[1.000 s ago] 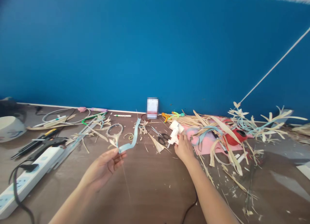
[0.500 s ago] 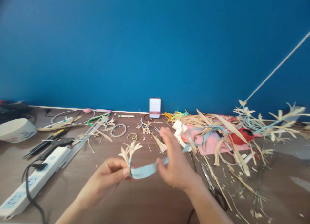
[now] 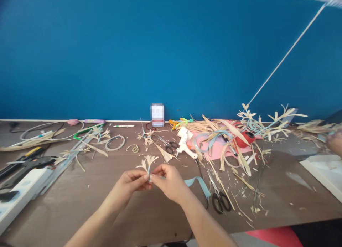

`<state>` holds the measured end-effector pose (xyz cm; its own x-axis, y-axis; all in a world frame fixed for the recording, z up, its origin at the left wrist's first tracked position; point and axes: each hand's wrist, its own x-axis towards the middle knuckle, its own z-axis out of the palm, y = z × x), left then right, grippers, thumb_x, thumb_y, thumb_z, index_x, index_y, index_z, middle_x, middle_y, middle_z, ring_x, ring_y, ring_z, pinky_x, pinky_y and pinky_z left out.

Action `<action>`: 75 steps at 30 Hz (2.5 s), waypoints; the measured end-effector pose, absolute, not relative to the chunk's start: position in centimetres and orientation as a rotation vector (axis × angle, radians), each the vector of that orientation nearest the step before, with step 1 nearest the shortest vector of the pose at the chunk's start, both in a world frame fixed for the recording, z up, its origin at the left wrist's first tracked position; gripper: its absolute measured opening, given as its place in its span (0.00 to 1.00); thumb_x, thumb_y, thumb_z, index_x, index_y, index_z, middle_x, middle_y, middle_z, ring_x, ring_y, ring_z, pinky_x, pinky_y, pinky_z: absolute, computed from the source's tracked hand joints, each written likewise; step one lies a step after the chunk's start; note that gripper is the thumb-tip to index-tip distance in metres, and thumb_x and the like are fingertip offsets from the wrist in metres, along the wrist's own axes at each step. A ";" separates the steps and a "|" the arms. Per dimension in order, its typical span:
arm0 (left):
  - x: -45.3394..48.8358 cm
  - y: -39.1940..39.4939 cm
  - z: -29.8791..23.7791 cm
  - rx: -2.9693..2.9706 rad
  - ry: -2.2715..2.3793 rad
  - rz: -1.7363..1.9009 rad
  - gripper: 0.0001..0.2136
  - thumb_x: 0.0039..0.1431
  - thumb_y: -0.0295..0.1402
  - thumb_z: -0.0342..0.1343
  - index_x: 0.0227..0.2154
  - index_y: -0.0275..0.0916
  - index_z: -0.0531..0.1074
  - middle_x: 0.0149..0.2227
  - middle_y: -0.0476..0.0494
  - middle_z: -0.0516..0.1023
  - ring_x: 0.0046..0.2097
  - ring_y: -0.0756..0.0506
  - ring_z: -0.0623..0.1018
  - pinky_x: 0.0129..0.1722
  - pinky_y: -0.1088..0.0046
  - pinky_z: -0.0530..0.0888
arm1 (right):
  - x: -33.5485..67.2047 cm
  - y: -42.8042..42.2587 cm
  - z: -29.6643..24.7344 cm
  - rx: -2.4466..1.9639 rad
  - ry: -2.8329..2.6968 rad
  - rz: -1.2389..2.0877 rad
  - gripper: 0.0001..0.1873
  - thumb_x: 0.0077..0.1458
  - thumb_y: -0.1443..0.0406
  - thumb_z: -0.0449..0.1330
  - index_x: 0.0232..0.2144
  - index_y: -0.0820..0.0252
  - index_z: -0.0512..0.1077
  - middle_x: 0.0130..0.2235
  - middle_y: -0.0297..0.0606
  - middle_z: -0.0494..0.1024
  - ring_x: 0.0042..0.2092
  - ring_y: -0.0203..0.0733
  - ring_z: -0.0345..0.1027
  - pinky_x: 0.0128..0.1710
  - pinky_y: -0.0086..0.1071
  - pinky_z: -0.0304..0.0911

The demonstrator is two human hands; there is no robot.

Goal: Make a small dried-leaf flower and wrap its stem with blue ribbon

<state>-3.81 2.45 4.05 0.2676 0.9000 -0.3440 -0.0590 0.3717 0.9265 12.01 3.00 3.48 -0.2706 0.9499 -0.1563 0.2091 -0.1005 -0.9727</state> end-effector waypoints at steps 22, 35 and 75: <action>-3.1 4.4 -0.4 1.109 1.190 0.763 0.10 0.44 0.37 0.55 0.21 0.32 0.71 0.17 0.48 0.72 0.20 0.52 0.69 0.24 0.76 0.65 | 11.6 4.0 -0.5 -1.356 -1.323 1.532 0.07 0.43 0.63 0.58 0.23 0.62 0.73 0.23 0.35 0.75 0.28 0.38 0.67 0.29 0.28 0.58; -2.9 3.6 0.7 1.860 1.359 0.730 0.11 0.50 0.26 0.47 0.28 0.38 0.76 0.26 0.45 0.77 0.29 0.48 0.73 0.30 0.75 0.65 | 11.1 4.1 -0.7 -1.490 -1.117 1.465 0.09 0.39 0.62 0.59 0.15 0.63 0.68 0.13 0.26 0.61 0.15 0.26 0.45 0.16 0.25 0.40; -2.0 2.9 -0.5 2.282 1.634 0.761 0.08 0.51 0.27 0.47 0.21 0.38 0.69 0.23 0.44 0.71 0.25 0.50 0.68 0.25 0.76 0.60 | 10.0 2.8 -2.1 -1.379 -0.912 1.401 0.13 0.37 0.57 0.61 0.17 0.60 0.65 0.13 0.23 0.54 0.16 0.27 0.40 0.15 0.25 0.35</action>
